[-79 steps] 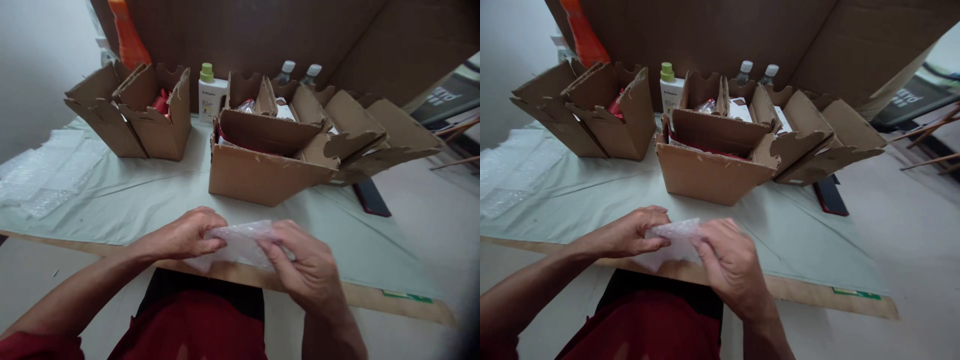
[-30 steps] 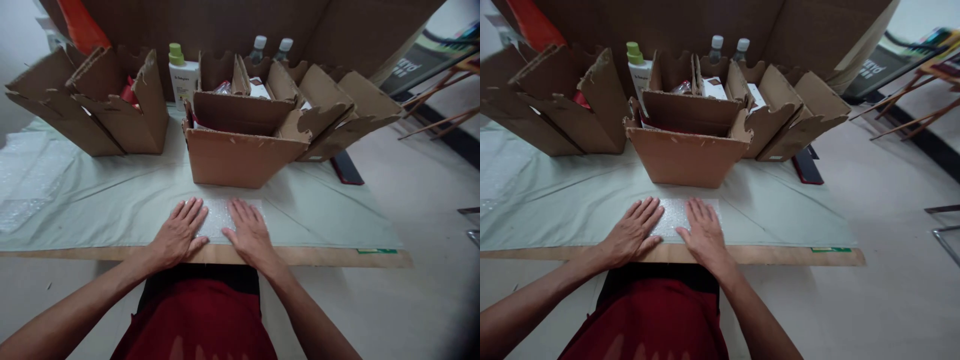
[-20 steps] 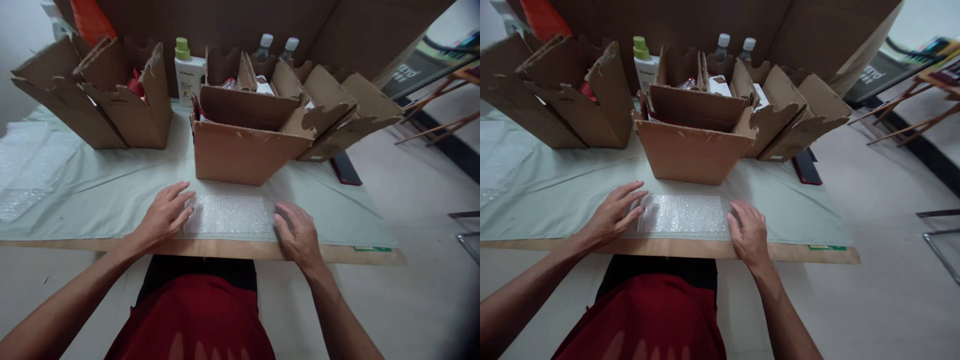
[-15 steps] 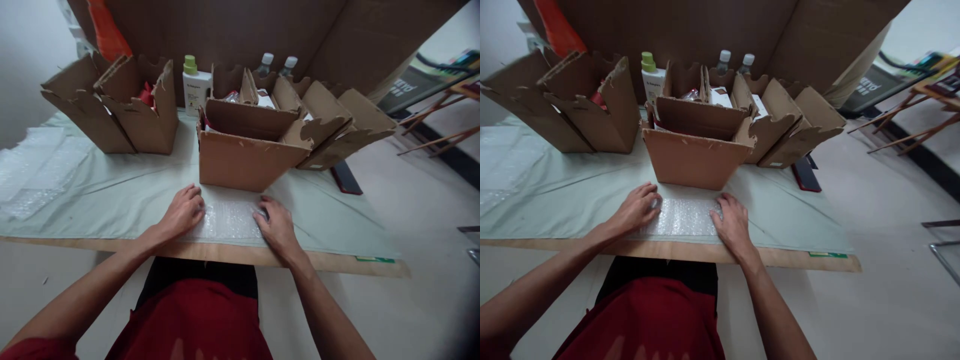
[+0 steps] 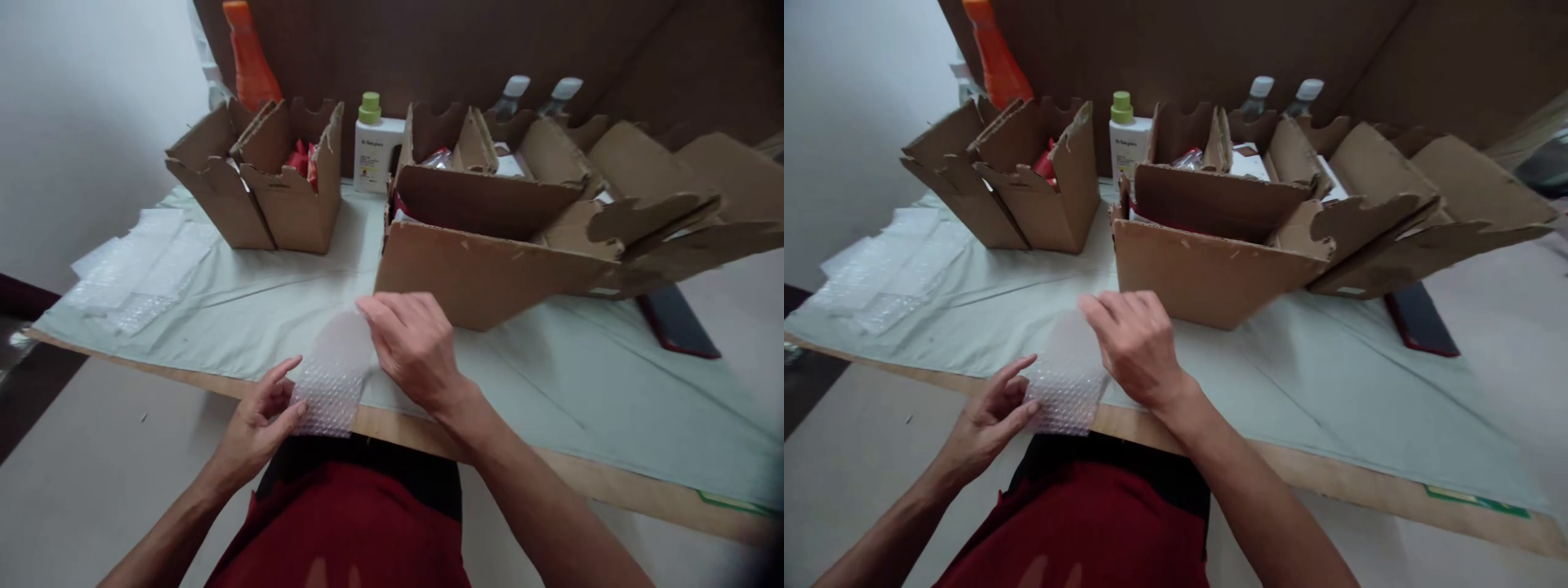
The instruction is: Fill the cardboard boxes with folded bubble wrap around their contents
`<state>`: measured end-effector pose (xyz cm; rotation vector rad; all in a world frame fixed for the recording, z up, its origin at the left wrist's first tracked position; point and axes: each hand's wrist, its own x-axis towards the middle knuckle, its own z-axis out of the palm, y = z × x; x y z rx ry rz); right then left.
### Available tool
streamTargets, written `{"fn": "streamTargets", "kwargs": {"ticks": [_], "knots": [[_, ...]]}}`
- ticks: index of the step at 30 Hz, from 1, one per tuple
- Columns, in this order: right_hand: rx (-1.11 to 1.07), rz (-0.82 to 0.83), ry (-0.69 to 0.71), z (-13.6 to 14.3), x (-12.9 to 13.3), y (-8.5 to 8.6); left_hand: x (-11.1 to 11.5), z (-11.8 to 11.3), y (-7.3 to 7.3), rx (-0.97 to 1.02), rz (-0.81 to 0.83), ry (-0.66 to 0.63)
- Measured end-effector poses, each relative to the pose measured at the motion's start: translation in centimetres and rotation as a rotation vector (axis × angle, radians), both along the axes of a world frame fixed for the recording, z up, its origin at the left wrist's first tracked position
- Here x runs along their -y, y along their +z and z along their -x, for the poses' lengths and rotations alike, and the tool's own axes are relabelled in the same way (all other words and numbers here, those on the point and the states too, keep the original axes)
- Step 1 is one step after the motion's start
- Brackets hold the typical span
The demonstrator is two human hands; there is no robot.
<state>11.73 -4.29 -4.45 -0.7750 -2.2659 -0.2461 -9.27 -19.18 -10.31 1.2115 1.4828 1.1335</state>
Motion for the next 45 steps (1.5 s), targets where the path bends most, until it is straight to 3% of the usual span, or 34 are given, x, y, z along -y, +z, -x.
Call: {"fn": "streamTargets", "kwargs": {"ticks": [3,7,11,16,18,20,23,27,33,37,42,45], "knots": [[0.032,0.017,0.063,3.0,-1.8,0.7,-0.4,0.0,0.2,0.143,0.102,0.173],[0.089,0.294,0.170,0.2,0.0,-0.7,-1.2,0.1,0.3,0.301,0.180,0.286],[0.189,0.549,0.220,-3.3,5.6,-3.2,-1.4,0.5,0.2,0.397,0.308,0.238],[-0.041,0.539,0.225,-0.9,10.9,-6.6,-0.6,1.0,0.7,0.542,0.414,0.055],[-0.224,0.587,0.152,0.0,11.1,-7.4,-0.1,1.2,1.2,0.398,0.354,-0.023],[-0.339,0.685,0.073,0.3,10.6,-7.6,0.2,1.3,1.7,0.129,0.214,-0.066],[-0.340,0.810,0.022,-0.1,9.7,-7.3,-0.2,0.9,2.2,-0.162,0.012,-0.087],[-0.316,0.883,-0.018,-0.1,9.0,-6.9,-1.7,-0.2,1.9,-0.258,-0.053,-0.061],[-0.319,1.000,-0.067,0.6,7.9,-6.7,-2.7,-0.5,0.8,-0.280,0.107,0.004],[-0.329,0.928,-0.108,0.7,7.1,-6.7,-2.6,-0.4,0.4,-0.304,0.149,0.027],[-0.375,0.507,-0.187,-0.6,8.3,-6.1,-2.9,-0.5,0.3,-0.389,0.151,-0.002],[-0.207,0.441,-0.068,-1.0,9.3,-5.7,-3.1,-0.4,0.3,-0.404,0.141,-0.022]]}}
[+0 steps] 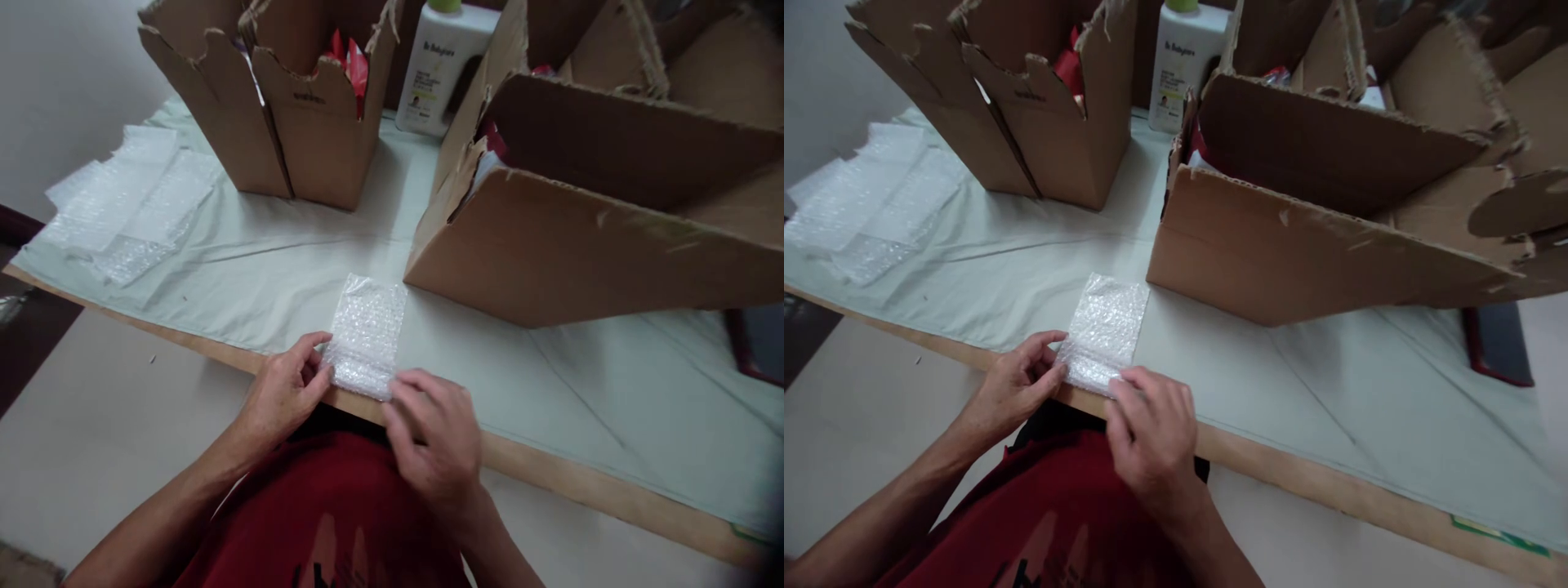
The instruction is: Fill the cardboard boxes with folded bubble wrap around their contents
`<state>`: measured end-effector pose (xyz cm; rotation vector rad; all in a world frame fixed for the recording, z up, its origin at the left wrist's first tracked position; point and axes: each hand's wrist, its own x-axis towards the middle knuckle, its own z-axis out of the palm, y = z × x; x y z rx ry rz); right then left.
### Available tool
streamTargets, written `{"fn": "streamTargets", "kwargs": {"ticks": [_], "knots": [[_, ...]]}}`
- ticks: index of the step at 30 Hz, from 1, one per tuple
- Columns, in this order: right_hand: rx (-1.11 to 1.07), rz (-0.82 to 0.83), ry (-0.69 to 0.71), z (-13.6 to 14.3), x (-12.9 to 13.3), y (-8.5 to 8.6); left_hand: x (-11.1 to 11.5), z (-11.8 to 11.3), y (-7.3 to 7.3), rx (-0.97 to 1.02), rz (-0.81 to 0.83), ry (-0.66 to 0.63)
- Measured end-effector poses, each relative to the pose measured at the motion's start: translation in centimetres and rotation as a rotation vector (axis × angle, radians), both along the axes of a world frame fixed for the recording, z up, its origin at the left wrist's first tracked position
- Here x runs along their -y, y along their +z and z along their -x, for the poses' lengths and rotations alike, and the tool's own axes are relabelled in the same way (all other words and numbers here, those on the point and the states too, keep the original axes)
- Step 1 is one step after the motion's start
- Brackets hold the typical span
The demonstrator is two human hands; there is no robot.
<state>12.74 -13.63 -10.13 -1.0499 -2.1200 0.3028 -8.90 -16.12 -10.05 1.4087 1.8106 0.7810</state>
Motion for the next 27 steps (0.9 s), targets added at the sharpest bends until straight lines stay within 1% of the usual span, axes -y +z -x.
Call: {"fn": "streamTargets", "kwargs": {"ticks": [2,3,4,6,7,9,11,12,14,15,17,19,21,24,25,27], "knots": [[0.124,0.042,0.143,0.2,0.2,-0.2,0.0,0.1,0.0,-0.019,-0.006,-0.019],[0.165,0.059,0.183,0.4,0.1,-0.3,0.1,0.2,0.0,-0.039,-0.032,-0.025],[0.187,0.071,0.201,0.5,0.0,-0.5,0.3,0.3,0.1,-0.072,-0.081,-0.028],[0.177,0.090,0.207,0.7,-0.5,-0.8,0.8,0.5,0.3,-0.160,-0.232,-0.056],[0.156,0.103,0.209,0.7,-0.7,-0.8,1.1,0.7,0.4,-0.203,-0.317,-0.097],[0.108,0.151,0.232,0.6,-1.1,-0.6,1.6,0.9,0.5,-0.257,-0.437,-0.233],[0.058,0.235,0.256,0.6,-1.5,-0.4,1.7,1.1,0.4,-0.257,-0.489,-0.356],[0.031,0.288,0.262,0.6,-1.6,-0.3,1.6,1.1,0.3,-0.249,-0.503,-0.378],[-0.034,0.358,0.229,0.7,-1.9,-0.2,1.1,1.0,0.0,-0.227,-0.494,-0.351],[-0.060,0.348,0.186,0.7,-2.0,-0.2,0.8,0.9,-0.2,-0.217,-0.476,-0.322],[-0.074,0.241,0.092,0.7,-2.1,-0.4,-0.1,0.7,-0.4,-0.197,-0.416,-0.268],[-0.010,0.120,0.052,0.6,-2.1,-0.6,-0.8,0.5,-0.6,-0.189,-0.365,-0.229],[0.095,0.084,0.102,0.5,-2.1,-0.8,-1.2,0.4,-0.8,-0.210,-0.347,-0.194],[0.181,0.099,0.182,0.6,-2.3,-0.8,-0.9,0.3,-0.9,-0.268,-0.406,-0.150],[0.175,0.111,0.195,0.6,-2.4,-0.7,-0.7,0.4,-0.9,-0.274,-0.438,-0.154],[0.137,0.162,0.212,0.6,-2.8,-0.3,0.0,0.6,-0.6,-0.249,-0.478,-0.208]]}}
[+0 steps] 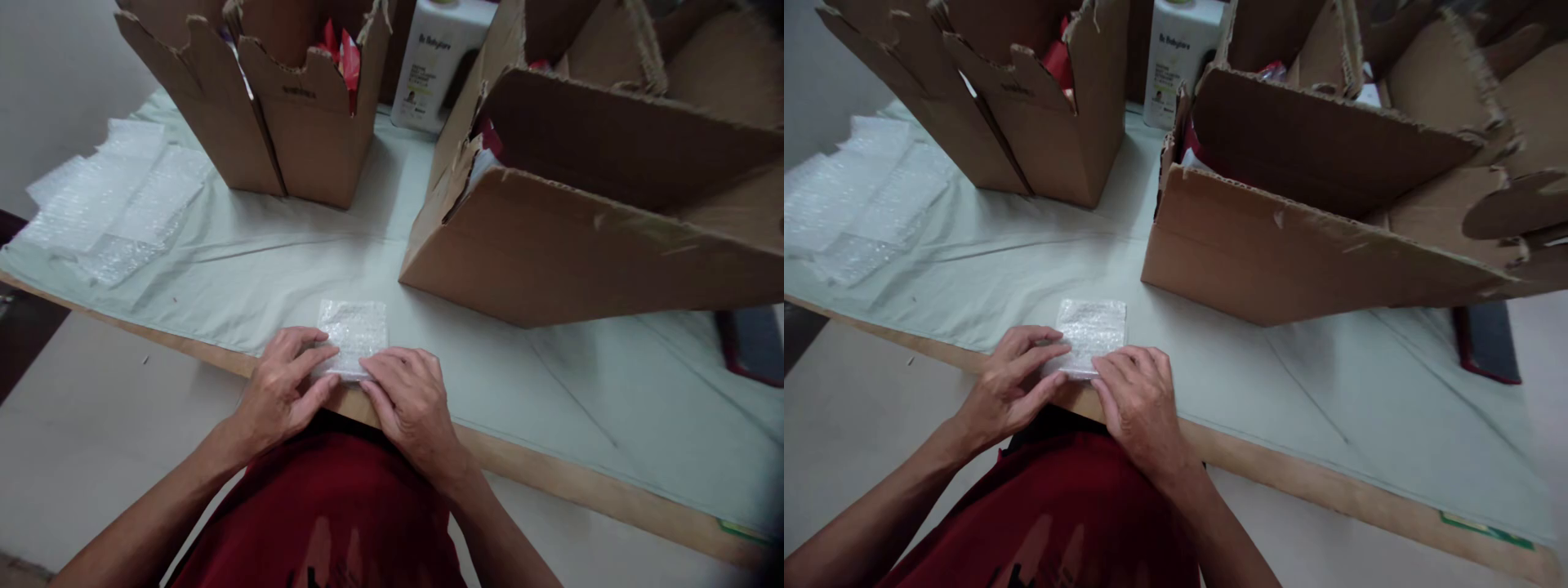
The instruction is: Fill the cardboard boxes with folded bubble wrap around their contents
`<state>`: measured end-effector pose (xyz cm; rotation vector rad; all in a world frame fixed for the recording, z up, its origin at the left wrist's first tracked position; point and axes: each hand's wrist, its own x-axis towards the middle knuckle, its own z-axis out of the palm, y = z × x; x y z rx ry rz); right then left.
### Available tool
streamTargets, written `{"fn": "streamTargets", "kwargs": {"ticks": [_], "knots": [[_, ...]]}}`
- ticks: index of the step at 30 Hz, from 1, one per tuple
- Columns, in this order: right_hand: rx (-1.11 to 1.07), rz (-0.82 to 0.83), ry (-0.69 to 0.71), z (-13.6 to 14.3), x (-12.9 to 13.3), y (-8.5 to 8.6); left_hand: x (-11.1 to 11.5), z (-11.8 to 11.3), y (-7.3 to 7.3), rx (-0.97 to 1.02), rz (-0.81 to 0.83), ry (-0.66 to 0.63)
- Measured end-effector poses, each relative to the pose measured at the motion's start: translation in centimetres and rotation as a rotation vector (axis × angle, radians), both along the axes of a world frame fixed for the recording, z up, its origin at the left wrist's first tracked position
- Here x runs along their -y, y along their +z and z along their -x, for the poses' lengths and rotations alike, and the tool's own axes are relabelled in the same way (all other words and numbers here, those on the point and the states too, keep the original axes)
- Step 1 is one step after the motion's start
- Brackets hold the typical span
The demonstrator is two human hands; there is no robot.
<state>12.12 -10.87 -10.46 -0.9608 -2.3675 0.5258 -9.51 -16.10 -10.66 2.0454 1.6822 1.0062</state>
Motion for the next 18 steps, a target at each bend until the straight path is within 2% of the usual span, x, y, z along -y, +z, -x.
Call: {"fn": "streamTargets", "kwargs": {"ticks": [2,4,9,12,15,18], "knots": [[-0.019,0.077,0.018,-0.1,-0.2,0.4,0.5,0.3,0.2,0.023,0.015,-0.072],[-0.007,0.097,0.013,-0.1,-0.3,0.6,0.5,0.4,0.3,0.032,0.034,-0.089],[0.046,-0.106,-0.118,0.0,-0.1,0.5,-1.3,0.2,-0.4,-0.060,0.013,0.022],[0.107,-0.149,-0.079,0.3,-0.4,0.2,-1.7,0.1,-0.4,-0.064,0.002,0.094],[0.085,-0.110,-0.059,0.7,-1.2,-0.3,-0.5,-0.2,0.1,0.091,0.043,0.219],[-0.076,0.010,-0.147,0.9,-1.8,-0.5,1.2,-1.0,0.7,0.398,0.193,0.367]]}}
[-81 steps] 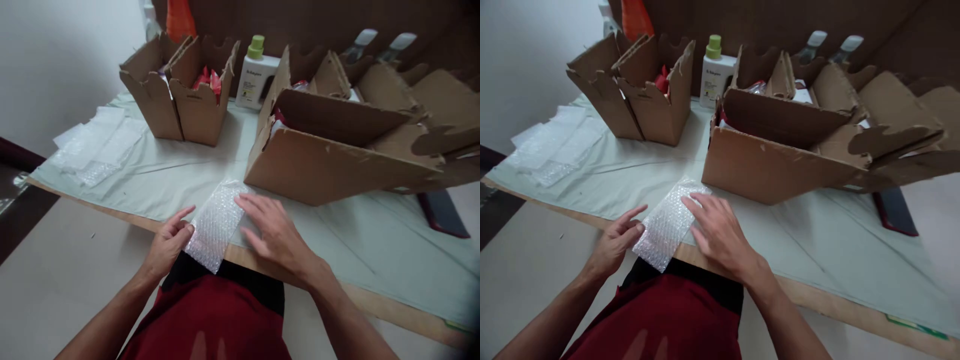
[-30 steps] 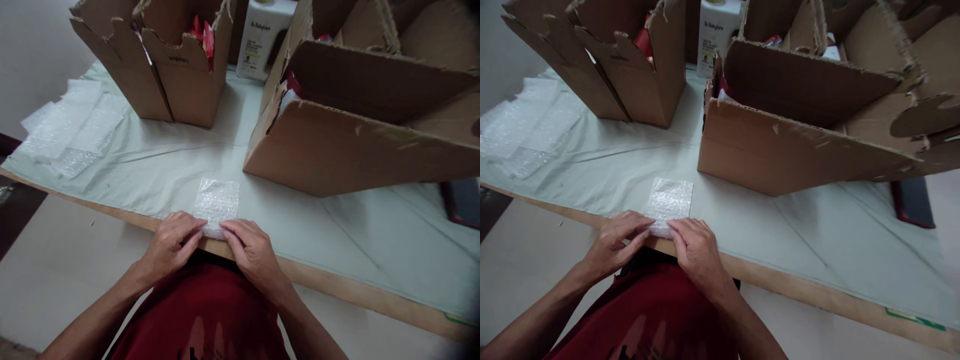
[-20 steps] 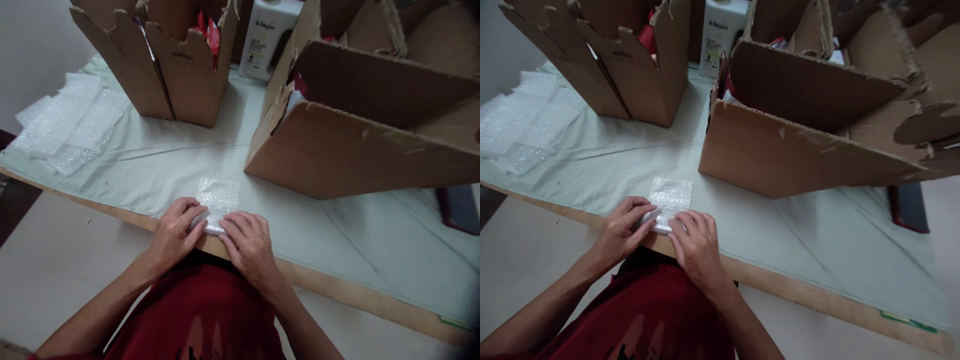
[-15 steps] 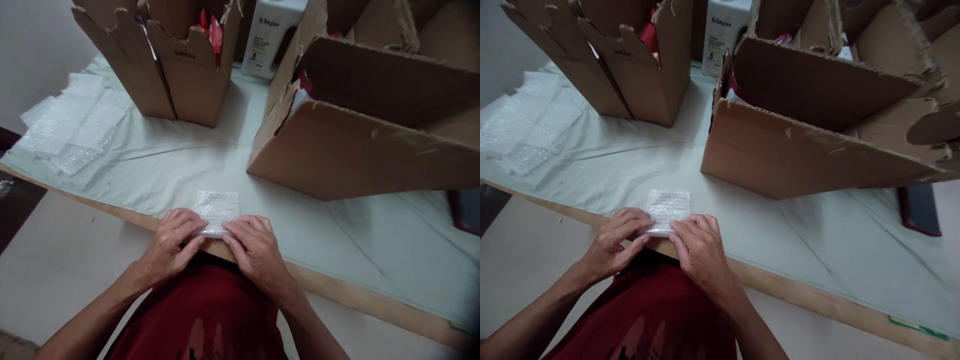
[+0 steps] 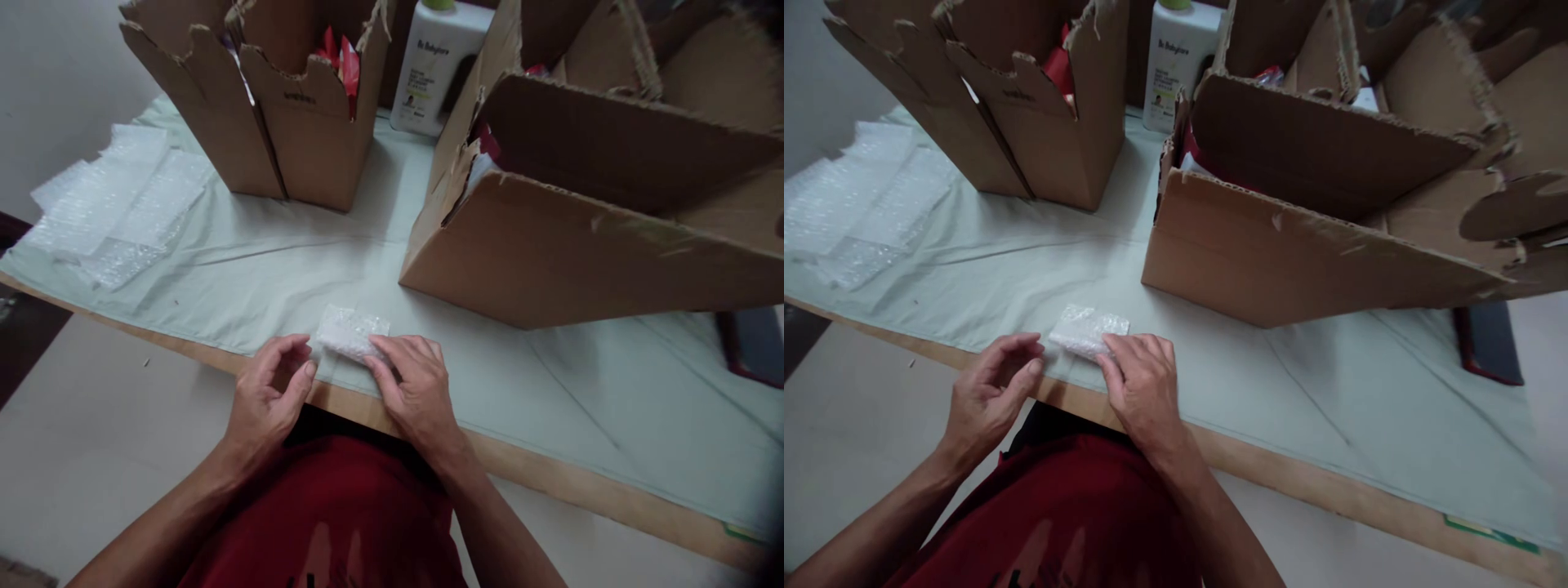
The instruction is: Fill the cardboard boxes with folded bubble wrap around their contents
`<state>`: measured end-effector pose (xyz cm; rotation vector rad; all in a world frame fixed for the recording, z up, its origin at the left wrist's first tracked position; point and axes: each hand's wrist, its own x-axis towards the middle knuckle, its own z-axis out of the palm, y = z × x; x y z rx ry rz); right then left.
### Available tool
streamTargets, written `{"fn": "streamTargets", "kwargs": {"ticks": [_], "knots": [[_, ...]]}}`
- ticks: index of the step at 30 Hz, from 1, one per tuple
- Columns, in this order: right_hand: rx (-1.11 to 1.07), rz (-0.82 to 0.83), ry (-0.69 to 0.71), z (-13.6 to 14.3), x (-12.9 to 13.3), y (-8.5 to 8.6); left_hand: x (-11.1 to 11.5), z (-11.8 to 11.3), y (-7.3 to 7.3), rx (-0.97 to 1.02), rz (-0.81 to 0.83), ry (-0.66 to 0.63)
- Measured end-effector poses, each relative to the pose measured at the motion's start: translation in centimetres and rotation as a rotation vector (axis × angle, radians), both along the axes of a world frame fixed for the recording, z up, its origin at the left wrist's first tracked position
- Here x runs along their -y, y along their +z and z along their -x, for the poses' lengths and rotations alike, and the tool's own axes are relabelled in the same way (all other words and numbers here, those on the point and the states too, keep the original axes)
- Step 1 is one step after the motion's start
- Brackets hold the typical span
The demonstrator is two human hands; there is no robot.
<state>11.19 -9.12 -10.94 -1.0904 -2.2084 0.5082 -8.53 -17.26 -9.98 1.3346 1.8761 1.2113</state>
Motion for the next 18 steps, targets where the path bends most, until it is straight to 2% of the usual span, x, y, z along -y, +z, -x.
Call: {"fn": "streamTargets", "kwargs": {"ticks": [2,4,7,9,12,15,18], "knots": [[-0.098,0.105,-0.037,0.1,0.2,0.1,0.6,-0.9,0.2,0.269,0.099,0.024],[-0.157,0.214,-0.028,0.2,0.9,0.2,0.5,-1.9,0.4,0.486,0.143,-0.006],[-0.202,0.319,0.003,-0.1,2.1,0.6,-0.6,-3.1,0.9,0.630,0.115,-0.052],[-0.209,0.363,-0.028,-0.9,2.5,1.1,-1.2,-3.6,1.2,0.603,0.114,-0.098],[-0.242,0.501,-0.058,-2.9,2.2,2.5,-1.6,-4.1,1.4,0.382,0.102,-0.286],[-0.234,0.690,-0.011,-4.8,1.4,4.3,-1.6,-4.8,1.1,0.148,-0.015,-0.459],[-0.163,0.748,0.004,-6.2,0.7,6.2,-2.0,-5.7,1.1,0.036,-0.135,-0.520]]}}
